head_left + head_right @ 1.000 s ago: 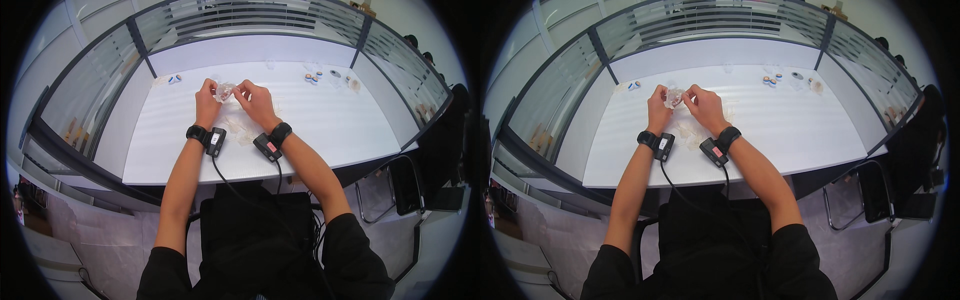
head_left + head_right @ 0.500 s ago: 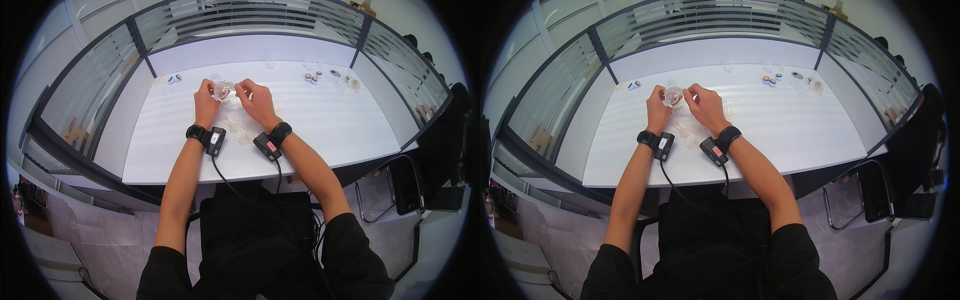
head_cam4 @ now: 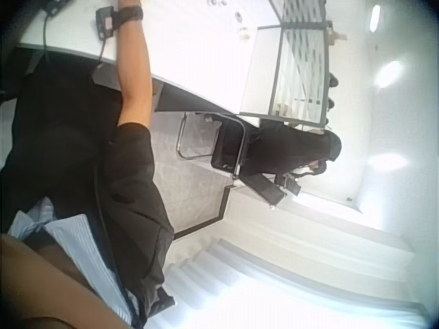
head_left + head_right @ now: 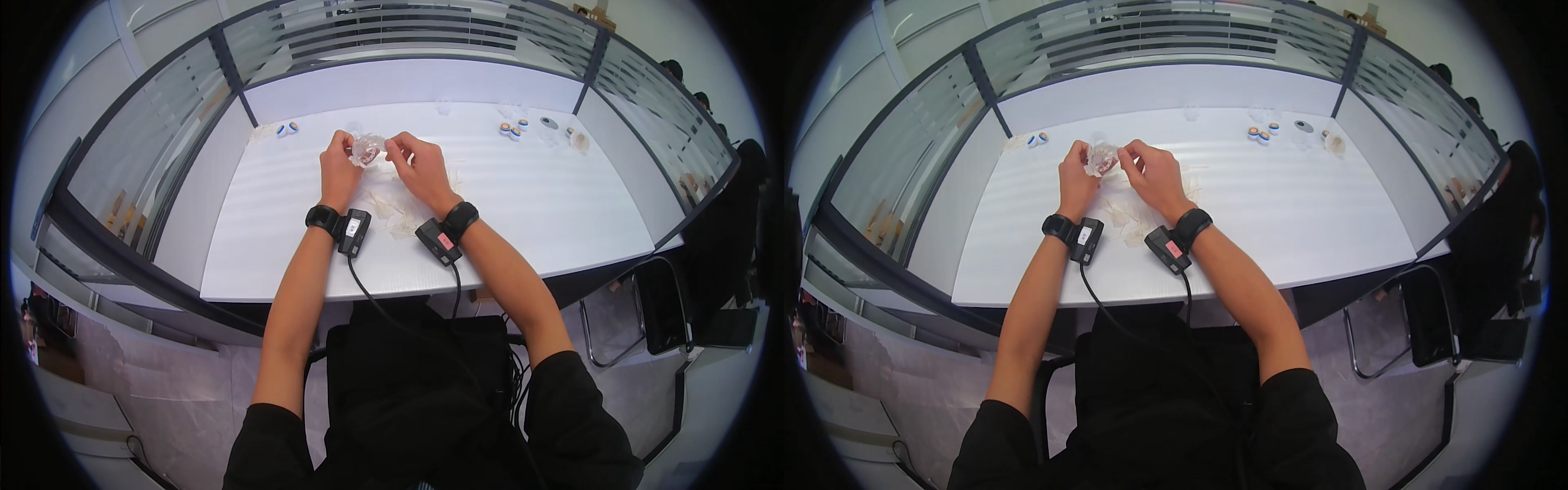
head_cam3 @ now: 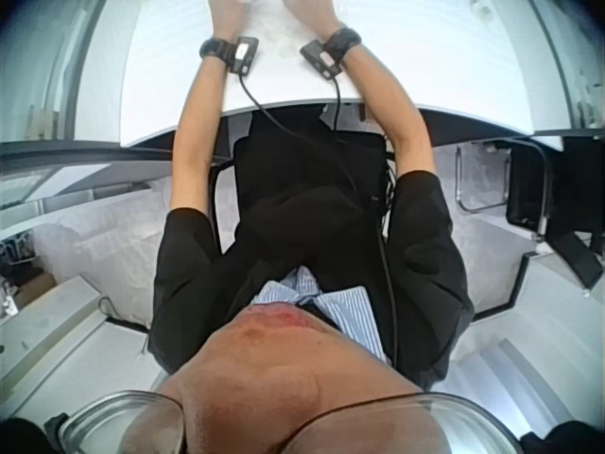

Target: The person inserts white feathers one by one into the base of a shuttlecock, arranging them in a circular pattern and pressing them into place by hand.

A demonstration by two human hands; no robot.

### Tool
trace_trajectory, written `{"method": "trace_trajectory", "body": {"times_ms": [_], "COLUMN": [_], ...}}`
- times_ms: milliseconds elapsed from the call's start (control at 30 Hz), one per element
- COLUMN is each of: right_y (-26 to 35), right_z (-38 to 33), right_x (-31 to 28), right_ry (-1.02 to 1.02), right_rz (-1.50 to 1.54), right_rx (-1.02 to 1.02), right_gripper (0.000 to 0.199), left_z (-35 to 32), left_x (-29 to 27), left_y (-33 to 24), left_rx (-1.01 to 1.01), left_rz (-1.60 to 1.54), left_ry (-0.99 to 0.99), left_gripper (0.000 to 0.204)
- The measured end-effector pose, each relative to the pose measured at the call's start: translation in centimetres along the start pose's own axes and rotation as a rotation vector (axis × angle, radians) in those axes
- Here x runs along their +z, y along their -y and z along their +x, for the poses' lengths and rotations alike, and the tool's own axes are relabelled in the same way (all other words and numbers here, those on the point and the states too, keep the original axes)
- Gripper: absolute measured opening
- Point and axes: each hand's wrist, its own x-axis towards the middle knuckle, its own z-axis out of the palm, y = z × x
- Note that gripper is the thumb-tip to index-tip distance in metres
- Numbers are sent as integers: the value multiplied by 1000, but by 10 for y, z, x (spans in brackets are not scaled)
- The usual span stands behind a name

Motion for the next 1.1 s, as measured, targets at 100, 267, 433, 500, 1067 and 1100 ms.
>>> {"method": "trace_trajectory", "body": {"times_ms": [100,267,433,500,1067,1100], "right_y": [-1,-2,-2,-1,-4,-5], "right_z": [2,2,2,3,4,4], "right_x": [0,0,0,2,-3,-2], "right_ry": [3,5,42,46,76,72], "right_rz": [27,46,90,96,73,52], "right_rx": [-19,-1,19,5,-8,-4], "right_gripper": [24,24,23,23,24,25], "left_z": [2,1,1,2,0,0], "left_x": [1,1,-1,-2,1,1], "left_y": [1,-2,-3,4,0,-1], "left_rx": [-3,-4,-62,3,-37,-27], "left_rz": [-6,-18,-38,-29,-99,-103], "left_ry": [7,22,72,54,152,164], "left_gripper": [39,37,30,30,30,30]}}
